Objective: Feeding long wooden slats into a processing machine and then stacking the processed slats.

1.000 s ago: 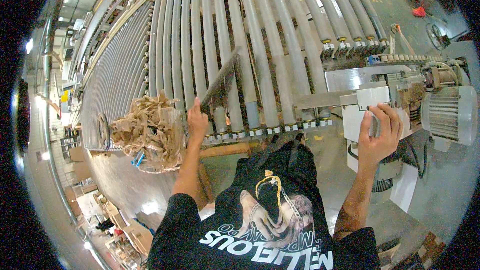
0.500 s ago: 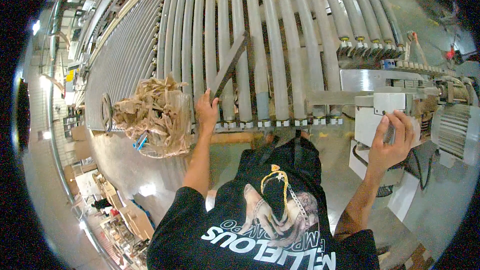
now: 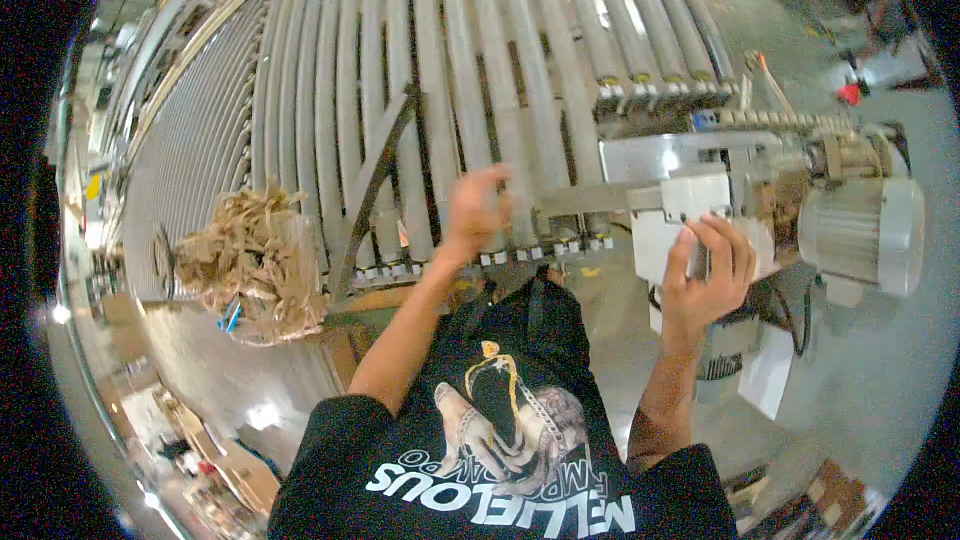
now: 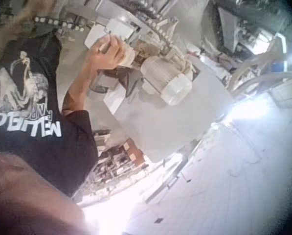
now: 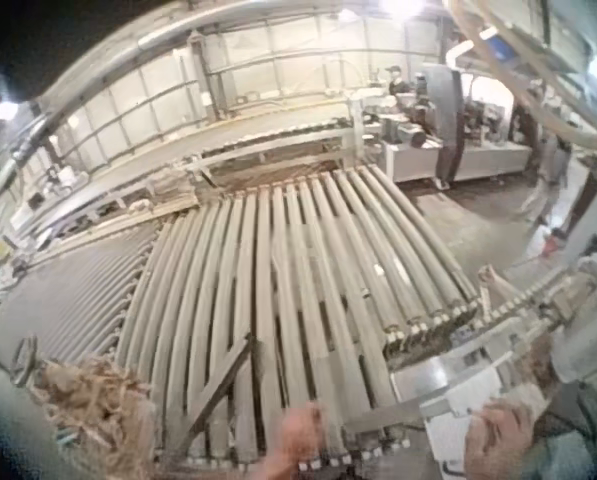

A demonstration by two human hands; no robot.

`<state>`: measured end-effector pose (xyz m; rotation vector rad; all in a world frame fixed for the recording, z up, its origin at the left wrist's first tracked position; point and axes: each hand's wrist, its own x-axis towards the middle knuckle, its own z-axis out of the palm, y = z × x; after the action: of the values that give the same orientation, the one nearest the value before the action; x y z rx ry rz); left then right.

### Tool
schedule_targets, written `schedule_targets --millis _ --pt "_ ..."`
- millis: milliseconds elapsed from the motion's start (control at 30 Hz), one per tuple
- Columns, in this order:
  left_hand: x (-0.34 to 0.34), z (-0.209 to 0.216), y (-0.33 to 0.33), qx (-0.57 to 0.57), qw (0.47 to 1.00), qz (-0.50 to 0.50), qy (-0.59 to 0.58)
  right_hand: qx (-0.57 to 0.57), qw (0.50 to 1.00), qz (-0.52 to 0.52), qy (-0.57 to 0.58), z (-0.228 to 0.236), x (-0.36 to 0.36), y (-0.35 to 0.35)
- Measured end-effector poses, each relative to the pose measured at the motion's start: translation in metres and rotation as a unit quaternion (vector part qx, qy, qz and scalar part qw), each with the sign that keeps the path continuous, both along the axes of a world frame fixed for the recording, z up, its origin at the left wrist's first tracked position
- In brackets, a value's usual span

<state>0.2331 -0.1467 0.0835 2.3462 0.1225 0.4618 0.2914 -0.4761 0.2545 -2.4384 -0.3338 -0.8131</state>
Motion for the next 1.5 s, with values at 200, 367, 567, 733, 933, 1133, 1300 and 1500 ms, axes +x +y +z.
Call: schedule_targets --millis 200,367,567,733,933,1133,1300,1500 --pt "0.065 -0.076 -0.144 0.051 0.979 -0.197 -0.009 -0.064 0.997 0.03 -0.027 -0.022 0.001 -0.035" --pt "0.053 -0.056 -0.131 0.158 0.974 -0.163 -0.021 -0.113 0.991 0.054 -0.039 -0.014 0.004 -0.049" --pt "-0.055 -0.056 -0.008 0.161 0.98 -0.064 0.094 -0.083 0.976 0.11 -0.166 0.031 0.007 0.004" --pt "-0.112 -0.024 0.021 0.161 0.986 0.029 0.043 -0.088 0.981 0.055 -0.167 0.026 -0.001 0.006" --pt "-0.09 -0.058 0.01 0.157 0.982 0.072 0.076 -0.071 0.991 0.032 -0.106 0.019 -0.004 -0.001" --pt "-0.128 -0.008 0.046 0.102 0.981 0.069 0.15 -0.082 0.997 0.004 0.012 -0.038 0.019 -0.06" --pt "-0.191 -0.014 0.093 0.132 0.968 0.2 0.08 -0.058 0.997 0.024 -0.032 -0.02 -0.003 -0.033" --pt "-0.224 0.008 0.128 0.178 0.917 0.31 0.179 -0.042 0.997 -0.006 -0.068 -0.019 -0.004 -0.025"
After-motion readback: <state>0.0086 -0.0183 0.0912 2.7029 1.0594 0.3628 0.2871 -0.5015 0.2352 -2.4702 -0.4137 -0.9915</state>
